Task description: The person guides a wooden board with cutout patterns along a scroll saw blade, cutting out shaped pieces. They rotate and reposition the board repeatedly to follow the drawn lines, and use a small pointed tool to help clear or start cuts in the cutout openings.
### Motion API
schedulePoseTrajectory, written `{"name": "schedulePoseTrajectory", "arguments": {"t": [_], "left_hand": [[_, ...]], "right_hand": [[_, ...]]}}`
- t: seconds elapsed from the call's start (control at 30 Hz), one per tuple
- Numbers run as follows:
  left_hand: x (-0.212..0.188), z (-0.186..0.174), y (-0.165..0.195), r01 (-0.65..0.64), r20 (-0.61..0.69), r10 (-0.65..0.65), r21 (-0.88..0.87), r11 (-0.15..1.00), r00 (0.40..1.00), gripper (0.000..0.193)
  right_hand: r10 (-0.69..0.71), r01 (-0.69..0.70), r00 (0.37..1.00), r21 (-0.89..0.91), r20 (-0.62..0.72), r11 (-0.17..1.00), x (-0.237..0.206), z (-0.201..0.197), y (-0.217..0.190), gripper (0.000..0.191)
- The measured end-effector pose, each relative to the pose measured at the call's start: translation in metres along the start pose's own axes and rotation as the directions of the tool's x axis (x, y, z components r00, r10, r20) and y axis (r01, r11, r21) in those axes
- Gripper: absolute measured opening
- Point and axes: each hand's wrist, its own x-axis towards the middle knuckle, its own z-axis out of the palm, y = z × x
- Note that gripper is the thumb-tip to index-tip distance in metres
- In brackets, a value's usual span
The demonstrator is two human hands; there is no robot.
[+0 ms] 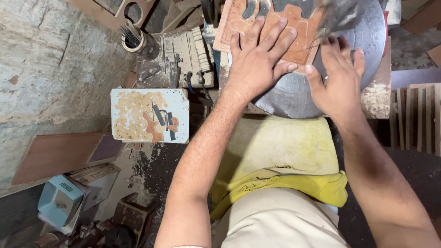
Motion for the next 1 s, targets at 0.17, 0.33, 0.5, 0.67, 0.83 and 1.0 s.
{"name": "schedulePoseTrajectory", "arguments": {"t": [0.17, 0.33, 0.5, 0.67, 0.83, 1.0], "left_hand": [[-0.003, 0.0, 0.005, 0.005, -0.06, -0.004, 0.02, 1.0, 0.998, 0.074], [-0.01, -0.004, 0.008, 0.015, -0.073, -0.012, 0.04, 0.999, 0.997, 0.074], [-0.014, -0.009, 0.014, 0.039, -0.015, -0.038, 0.047, 0.998, 0.999, 0.077], [-0.025, -0.014, 0.029, 0.079, 0.023, -0.083, 0.131, 0.988, 0.996, 0.087], [-0.042, -0.02, 0.052, 0.164, 0.145, -0.173, 0.075, 0.984, 0.974, 0.101], [-0.053, -0.022, 0.072, 0.179, 0.027, -0.183, 0.115, 0.977, 0.983, 0.105]], "right_hand": [[0.038, -0.041, 0.998, -0.055, -0.058, 0.998, 0.003, 0.007, -0.011, 0.048], [0.116, -0.116, 0.993, -0.146, -0.007, 0.983, 0.003, 0.011, -0.007, 0.038], [0.037, -0.038, 0.999, -0.149, -0.009, 0.988, 0.006, 0.01, 0.005, 0.032], [0.054, -0.051, 0.998, -0.132, 0.022, 0.99, 0.008, 0.006, 0.018, 0.038], [0.023, -0.015, 0.999, -0.178, 0.043, 0.984, 0.022, 0.003, 0.028, 0.029], [0.011, -0.008, 1.0, -0.15, 0.017, 0.989, 0.028, 0.001, 0.028, 0.028]]}}
